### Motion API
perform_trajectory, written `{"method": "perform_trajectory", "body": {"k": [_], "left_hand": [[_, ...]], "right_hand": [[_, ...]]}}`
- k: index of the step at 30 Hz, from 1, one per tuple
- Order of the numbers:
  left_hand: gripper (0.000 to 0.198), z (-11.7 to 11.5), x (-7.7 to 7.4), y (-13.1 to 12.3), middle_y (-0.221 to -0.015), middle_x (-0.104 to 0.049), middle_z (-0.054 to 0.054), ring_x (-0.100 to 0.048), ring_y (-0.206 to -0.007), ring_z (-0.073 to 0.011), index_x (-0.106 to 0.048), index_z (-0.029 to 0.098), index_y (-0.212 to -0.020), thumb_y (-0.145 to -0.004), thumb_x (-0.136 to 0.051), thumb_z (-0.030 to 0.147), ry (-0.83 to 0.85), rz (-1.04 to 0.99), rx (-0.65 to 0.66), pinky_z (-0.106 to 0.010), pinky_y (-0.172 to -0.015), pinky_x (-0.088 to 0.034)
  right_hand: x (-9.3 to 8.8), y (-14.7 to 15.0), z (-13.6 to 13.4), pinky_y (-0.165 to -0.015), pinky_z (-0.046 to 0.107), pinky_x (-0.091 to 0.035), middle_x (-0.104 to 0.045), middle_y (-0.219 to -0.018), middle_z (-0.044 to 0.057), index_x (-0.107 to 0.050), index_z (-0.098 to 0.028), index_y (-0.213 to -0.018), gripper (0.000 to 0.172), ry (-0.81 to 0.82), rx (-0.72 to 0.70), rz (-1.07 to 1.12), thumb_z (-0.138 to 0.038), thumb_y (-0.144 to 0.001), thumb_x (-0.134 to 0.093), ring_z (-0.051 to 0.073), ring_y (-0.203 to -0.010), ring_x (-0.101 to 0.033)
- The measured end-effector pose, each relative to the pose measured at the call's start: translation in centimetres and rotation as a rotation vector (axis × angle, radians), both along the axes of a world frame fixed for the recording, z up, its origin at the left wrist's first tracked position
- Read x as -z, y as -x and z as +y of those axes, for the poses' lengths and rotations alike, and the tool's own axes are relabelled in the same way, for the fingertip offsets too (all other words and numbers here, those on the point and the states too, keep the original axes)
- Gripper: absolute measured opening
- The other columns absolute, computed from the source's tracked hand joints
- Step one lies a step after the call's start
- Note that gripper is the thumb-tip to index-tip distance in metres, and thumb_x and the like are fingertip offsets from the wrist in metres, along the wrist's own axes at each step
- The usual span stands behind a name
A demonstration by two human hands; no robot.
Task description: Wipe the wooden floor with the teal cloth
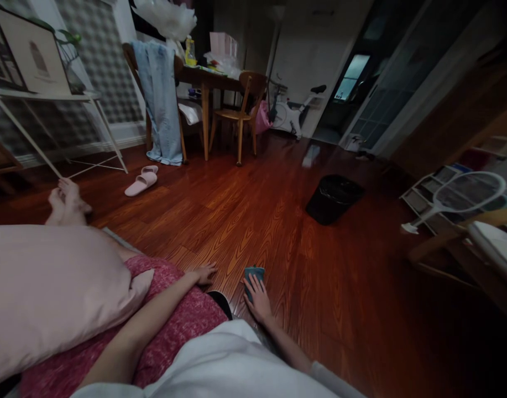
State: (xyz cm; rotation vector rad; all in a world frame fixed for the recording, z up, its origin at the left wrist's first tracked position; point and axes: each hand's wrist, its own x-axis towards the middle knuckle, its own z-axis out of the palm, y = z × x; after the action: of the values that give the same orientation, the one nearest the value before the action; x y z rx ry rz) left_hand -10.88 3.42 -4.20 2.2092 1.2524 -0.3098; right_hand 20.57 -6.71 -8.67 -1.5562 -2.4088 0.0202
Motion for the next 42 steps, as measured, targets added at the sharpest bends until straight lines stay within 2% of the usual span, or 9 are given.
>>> {"method": "perform_trajectory", "body": {"k": [3, 8, 14, 17, 24, 31, 34, 38, 42], "left_hand": [[0.075, -0.1, -0.2, -0.1, -0.163, -0.021, -0.014, -0.019, -0.150, -0.0338, -0.043, 0.019, -0.150, -0.081, -0.067, 0.039, 0.003, 0.008, -0.006, -0.049, -0.119, -0.023], [0.076, -0.2, -0.7, -0.1, -0.164, -0.017, -0.016, -0.020, -0.149, -0.0352, -0.041, 0.018, -0.151, -0.082, -0.067, 0.037, 0.015, 0.026, -0.007, -0.050, -0.119, -0.023], [0.076, -0.3, -1.1, -0.1, -0.164, -0.019, -0.015, -0.019, -0.149, -0.0355, -0.041, 0.021, -0.151, -0.083, -0.067, 0.041, 0.012, 0.029, 0.002, -0.050, -0.118, -0.024], [0.075, -0.3, -1.2, -0.1, -0.163, -0.021, -0.014, -0.020, -0.149, -0.0351, -0.041, 0.020, -0.151, -0.082, -0.066, 0.040, 0.009, 0.030, 0.003, -0.050, -0.117, -0.026], [0.075, -0.4, -1.1, -0.1, -0.164, -0.020, -0.013, -0.020, -0.149, -0.0337, -0.041, 0.020, -0.151, -0.082, -0.065, 0.038, 0.008, 0.041, 0.004, -0.049, -0.118, -0.025], [0.074, -0.4, -1.1, -0.3, -0.163, -0.021, -0.014, -0.020, -0.149, -0.0340, -0.042, 0.019, -0.150, -0.082, -0.065, 0.038, 0.000, 0.044, 0.000, -0.050, -0.118, -0.023], [0.075, -0.4, -1.1, -0.3, -0.163, -0.021, -0.014, -0.019, -0.149, -0.0340, -0.042, 0.019, -0.150, -0.082, -0.066, 0.038, -0.001, 0.044, -0.002, -0.049, -0.119, -0.023], [0.074, -0.4, -1.1, -0.2, -0.164, -0.020, -0.013, -0.019, -0.149, -0.0348, -0.043, 0.020, -0.150, -0.082, -0.066, 0.039, -0.002, 0.040, -0.005, -0.050, -0.118, -0.026], [0.074, -0.3, -1.0, -0.2, -0.164, -0.021, -0.011, -0.020, -0.149, -0.0347, -0.043, 0.023, -0.150, -0.082, -0.066, 0.040, -0.006, 0.039, -0.002, -0.050, -0.117, -0.026]], "right_hand": [[0.3, -3.0, -0.6, -0.120, 0.045, -0.023, -0.032, -0.162, 0.003, -0.032, -0.032, -0.154, 0.054, 0.001, 0.012, -0.004, -0.042, -0.101, -0.035, 0.020, -0.149, -0.027], [0.9, -6.8, 0.5, -0.119, 0.047, -0.023, -0.034, -0.161, 0.006, -0.041, -0.027, -0.150, 0.054, -0.023, 0.285, 0.008, -0.042, -0.100, -0.029, 0.022, -0.149, -0.025], [1.4, -4.6, 2.7, -0.119, 0.053, -0.017, -0.034, -0.160, 0.013, -0.043, -0.018, -0.150, 0.061, -0.012, 0.558, 0.057, -0.045, -0.099, -0.023, 0.027, -0.150, -0.023], [1.2, -2.0, 3.0, -0.119, 0.054, -0.015, -0.032, -0.160, 0.013, -0.041, -0.017, -0.151, 0.062, 0.004, 0.528, 0.063, -0.045, -0.099, -0.025, 0.028, -0.150, -0.022], [-0.3, 3.0, 1.1, -0.120, 0.048, -0.019, -0.029, -0.163, 0.007, -0.036, -0.026, -0.153, 0.057, 0.016, 0.220, 0.038, -0.046, -0.101, -0.030, 0.024, -0.150, -0.022], [-0.9, 1.4, 0.4, -0.120, 0.044, -0.022, -0.031, -0.162, 0.003, -0.035, -0.031, -0.153, 0.054, 0.040, 0.068, 0.026, -0.044, -0.101, -0.033, 0.021, -0.149, -0.026], [-0.6, -1.6, 0.8, -0.120, 0.044, -0.022, -0.032, -0.162, 0.003, -0.036, -0.030, -0.152, 0.054, 0.032, 0.118, 0.016, -0.045, -0.101, -0.031, 0.021, -0.149, -0.026], [0.3, -5.9, 1.7, -0.119, 0.046, -0.022, -0.033, -0.161, 0.006, -0.042, -0.025, -0.150, 0.056, -0.005, 0.335, 0.010, -0.045, -0.100, -0.028, 0.022, -0.149, -0.024], [1.1, -7.1, 2.5, -0.119, 0.049, -0.021, -0.034, -0.160, 0.011, -0.043, -0.019, -0.150, 0.060, -0.022, 0.514, 0.036, -0.044, -0.099, -0.022, 0.024, -0.149, -0.024]]}}
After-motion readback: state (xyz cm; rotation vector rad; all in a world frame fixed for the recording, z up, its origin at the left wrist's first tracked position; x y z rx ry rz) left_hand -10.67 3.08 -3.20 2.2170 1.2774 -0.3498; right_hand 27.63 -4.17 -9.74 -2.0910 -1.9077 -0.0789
